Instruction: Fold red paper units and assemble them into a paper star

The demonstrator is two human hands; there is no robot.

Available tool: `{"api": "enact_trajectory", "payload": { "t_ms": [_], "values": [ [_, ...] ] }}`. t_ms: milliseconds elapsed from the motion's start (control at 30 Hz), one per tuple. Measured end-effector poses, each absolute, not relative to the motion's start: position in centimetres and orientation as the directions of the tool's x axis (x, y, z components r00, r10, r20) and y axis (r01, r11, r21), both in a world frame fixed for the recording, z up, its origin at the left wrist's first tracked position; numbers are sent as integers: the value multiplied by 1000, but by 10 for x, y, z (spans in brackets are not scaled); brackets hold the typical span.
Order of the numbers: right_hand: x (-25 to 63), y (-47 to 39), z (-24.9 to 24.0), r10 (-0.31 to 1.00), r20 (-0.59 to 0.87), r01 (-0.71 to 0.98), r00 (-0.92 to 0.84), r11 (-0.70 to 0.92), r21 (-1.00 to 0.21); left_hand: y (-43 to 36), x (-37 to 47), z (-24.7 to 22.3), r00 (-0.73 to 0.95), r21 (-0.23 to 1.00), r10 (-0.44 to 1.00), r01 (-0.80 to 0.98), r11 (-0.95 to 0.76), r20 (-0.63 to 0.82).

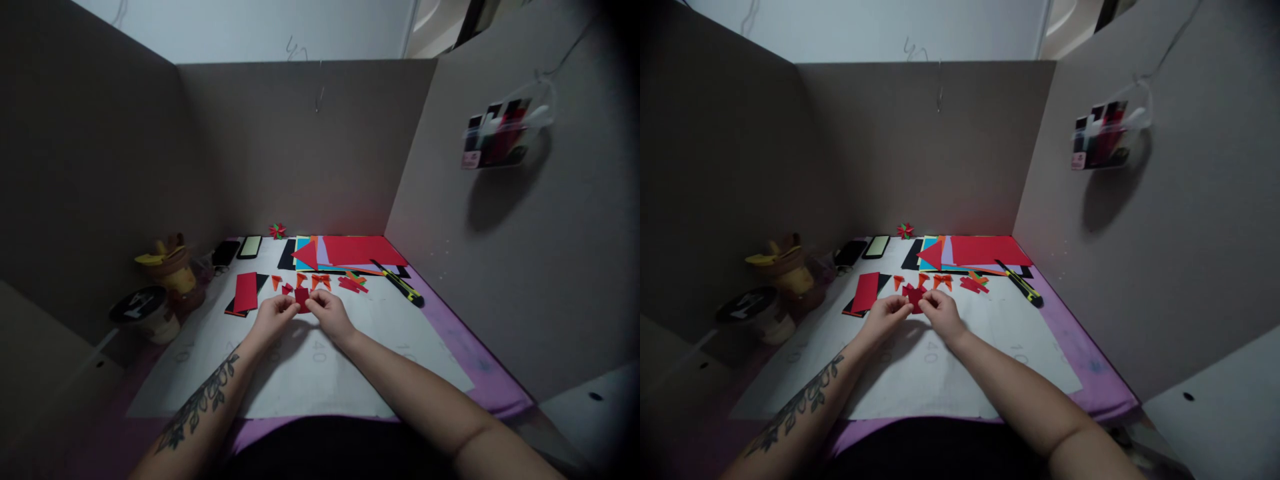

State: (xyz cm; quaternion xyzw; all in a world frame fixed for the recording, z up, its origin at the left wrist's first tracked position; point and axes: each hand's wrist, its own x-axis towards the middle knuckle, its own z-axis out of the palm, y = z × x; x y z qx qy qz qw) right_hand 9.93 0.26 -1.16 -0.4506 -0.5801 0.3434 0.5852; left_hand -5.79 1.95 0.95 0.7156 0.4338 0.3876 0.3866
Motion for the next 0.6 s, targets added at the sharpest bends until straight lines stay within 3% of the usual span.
{"api": "enact_trajectory", "payload": {
  "t_ms": [433,533,600],
  "values": [
    [105,8,-11,936,283,8,210,288,-958,16,-52,-9,503,845,851,382,-375,150],
    [108,7,-10,891,390,199,235,348,-916,19,-52,-8,368,878,906,339,-338,207],
    [107,4,-11,851,490,382,191,396,-835,22,-51,-6,226,935,945,211,-284,236]
  ]
}}
